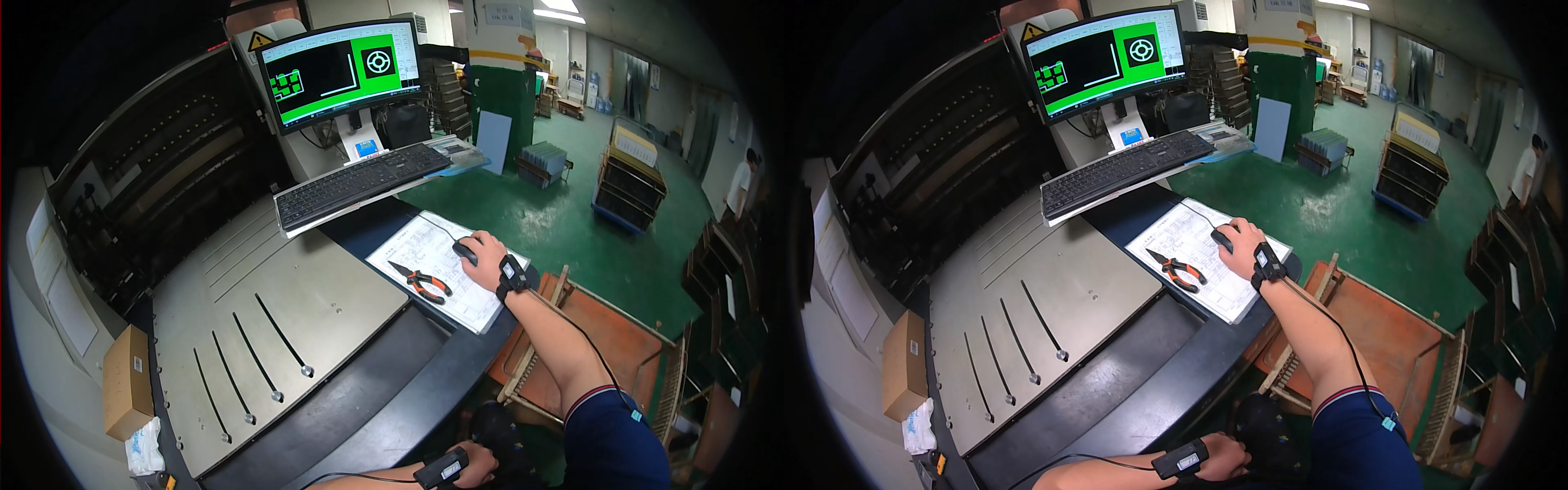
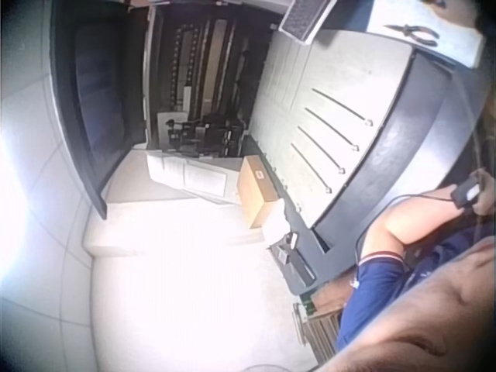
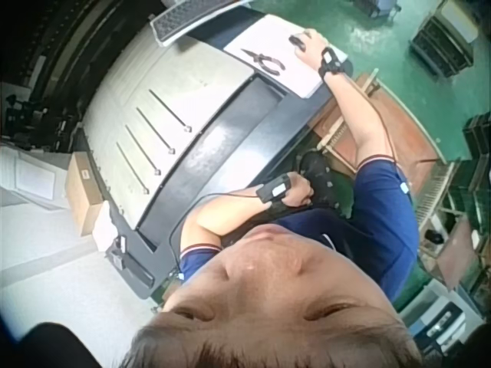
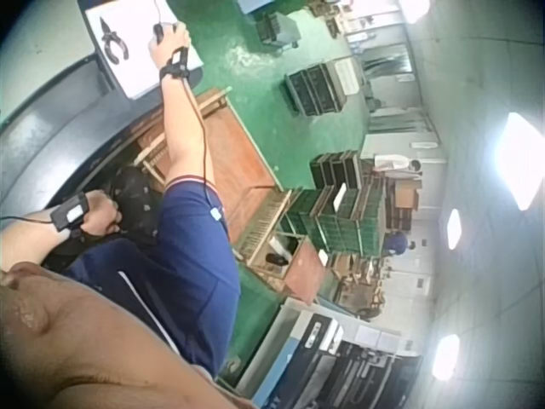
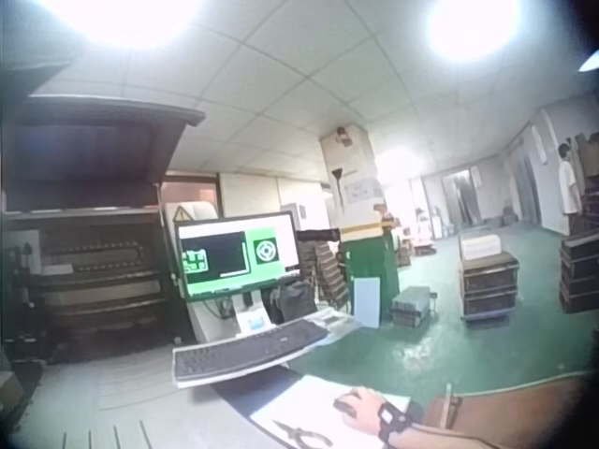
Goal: Operating an industrial machine using a computer interface and handling metal sheets.
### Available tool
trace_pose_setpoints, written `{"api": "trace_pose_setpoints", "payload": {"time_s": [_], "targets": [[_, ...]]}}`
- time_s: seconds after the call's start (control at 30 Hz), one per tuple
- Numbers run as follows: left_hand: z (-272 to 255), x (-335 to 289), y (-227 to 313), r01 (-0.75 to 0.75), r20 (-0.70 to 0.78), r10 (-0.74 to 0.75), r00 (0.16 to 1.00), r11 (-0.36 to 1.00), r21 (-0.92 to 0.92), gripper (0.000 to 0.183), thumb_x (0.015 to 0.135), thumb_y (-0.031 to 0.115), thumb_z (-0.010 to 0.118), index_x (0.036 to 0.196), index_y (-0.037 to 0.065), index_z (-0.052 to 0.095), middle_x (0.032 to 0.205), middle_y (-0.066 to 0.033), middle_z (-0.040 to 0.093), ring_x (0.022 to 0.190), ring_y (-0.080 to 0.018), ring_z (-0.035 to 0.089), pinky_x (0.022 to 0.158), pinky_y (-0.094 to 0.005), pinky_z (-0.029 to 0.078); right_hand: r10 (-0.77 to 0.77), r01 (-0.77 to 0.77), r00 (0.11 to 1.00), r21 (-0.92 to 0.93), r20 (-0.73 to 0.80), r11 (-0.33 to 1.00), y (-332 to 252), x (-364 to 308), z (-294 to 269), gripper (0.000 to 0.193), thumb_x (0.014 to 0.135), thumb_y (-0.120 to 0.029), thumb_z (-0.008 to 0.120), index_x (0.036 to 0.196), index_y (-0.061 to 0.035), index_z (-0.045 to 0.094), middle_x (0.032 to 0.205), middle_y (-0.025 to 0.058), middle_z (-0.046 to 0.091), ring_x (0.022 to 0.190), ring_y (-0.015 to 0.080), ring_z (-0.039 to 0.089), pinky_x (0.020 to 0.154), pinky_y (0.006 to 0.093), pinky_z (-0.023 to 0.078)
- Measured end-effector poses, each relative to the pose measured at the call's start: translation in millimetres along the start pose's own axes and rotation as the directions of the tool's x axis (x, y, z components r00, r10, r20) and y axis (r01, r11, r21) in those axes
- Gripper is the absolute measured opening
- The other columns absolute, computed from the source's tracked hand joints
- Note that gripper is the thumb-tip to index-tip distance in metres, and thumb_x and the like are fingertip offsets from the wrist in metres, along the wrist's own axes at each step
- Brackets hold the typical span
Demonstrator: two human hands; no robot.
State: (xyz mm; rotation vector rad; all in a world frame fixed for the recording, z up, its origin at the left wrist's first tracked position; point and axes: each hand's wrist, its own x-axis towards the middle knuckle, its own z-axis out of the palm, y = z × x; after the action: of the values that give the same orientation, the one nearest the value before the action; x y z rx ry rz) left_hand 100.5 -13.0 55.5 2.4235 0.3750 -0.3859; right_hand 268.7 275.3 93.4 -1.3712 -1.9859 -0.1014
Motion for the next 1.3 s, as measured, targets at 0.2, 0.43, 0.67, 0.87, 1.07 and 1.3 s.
{"api": "trace_pose_setpoints", "payload": {"time_s": [0.2,0.43,0.67,0.87,1.07,1.3], "targets": [[0.9,-0.9,-1.0,-0.002,-0.003,0.002,1.0,1.0,-0.007,0.028,0.091,0.029,0.056,0.096,0.004,0.066,0.091,-0.0177,0.068,0.09,-0.0355,0.067,0.083,-0.0443,0.052,0.008,-0.008,1.0,0.0,0.018,1.0,2.9,0.2,4.1,0.039,0.082,-0.022,0.065,0.12,-0.0132,0.062,0.122,0.0165,0.055,0.11,0.0351,0.055,0.095,0.045,0.044],[3.5,0.1,-4.3,-0.017,-0.01,0.016,1.0,0.999,-0.046,0.027,0.09,0.028,0.056,0.096,0.004,0.066,0.091,-0.0176,0.068,0.09,-0.0366,0.066,0.083,-0.0449,0.052,0.009,-0.01,0.999,0.01,0.039,1.0,-1.4,0.1,-0.5,0.04,0.081,-0.022,0.065,0.12,-0.0126,0.062,0.123,0.0168,0.054,0.111,0.0354,0.055,0.096,0.045,0.043],[5.5,3.5,4.2,0.046,-0.078,-0.037,0.996,0.992,0.114,0.024,0.081,0.033,0.061,0.091,0.014,0.072,0.08,-0.0113,0.07,0.076,-0.0306,0.069,0.066,-0.0429,0.055,-0.001,0.001,1.0,0.003,0.03,1.0,2.0,-0.5,-0.6,0.04,0.08,-0.021,0.065,0.119,-0.012,0.063,0.122,0.0165,0.055,0.11,0.0351,0.055,0.096,0.0452,0.044],[2.2,0.5,1.5,0.018,-0.058,-0.012,0.998,0.995,0.101,0.026,0.082,0.033,0.06,0.092,0.012,0.072,0.081,-0.0124,0.069,0.076,-0.0314,0.068,0.067,-0.0427,0.055,-0.014,0.013,1.0,0.011,0.021,1.0,1.0,1.4,2.1,0.039,0.08,-0.021,0.065,0.118,-0.0119,0.064,0.121,0.0168,0.056,0.11,0.0354,0.055,0.095,0.0451,0.044],[12.8,5.2,-8.1,-0.015,-0.095,0.007,0.995,0.996,-0.085,0.022,0.086,0.023,0.056,0.088,0.004,0.066,0.081,-0.0187,0.067,0.087,-0.0375,0.067,0.08,-0.0444,0.053,-0.034,0.034,0.999,0.033,-0.001,0.999,5.0,-0.7,1.7,0.04,0.076,-0.018,0.067,0.116,-0.0132,0.065,0.12,0.0158,0.056,0.108,0.0355,0.056,0.094,0.0448,0.045],[30.5,11.5,-18.7,-0.058,-0.133,0.043,0.99,0.992,-0.11,0.022,0.084,0.023,0.057,0.085,0.004,0.066,0.078,-0.0195,0.067,0.085,-0.0379,0.067,0.079,-0.044,0.053,-0.121,0.115,0.992,0.112,0.045,0.987,-3.4,0.2,-4.6,0.04,0.074,-0.018,0.069,0.113,-0.011,0.066,0.116,0.0131,0.058,0.104,0.0338,0.058,0.091,0.0417,0.048]]}}
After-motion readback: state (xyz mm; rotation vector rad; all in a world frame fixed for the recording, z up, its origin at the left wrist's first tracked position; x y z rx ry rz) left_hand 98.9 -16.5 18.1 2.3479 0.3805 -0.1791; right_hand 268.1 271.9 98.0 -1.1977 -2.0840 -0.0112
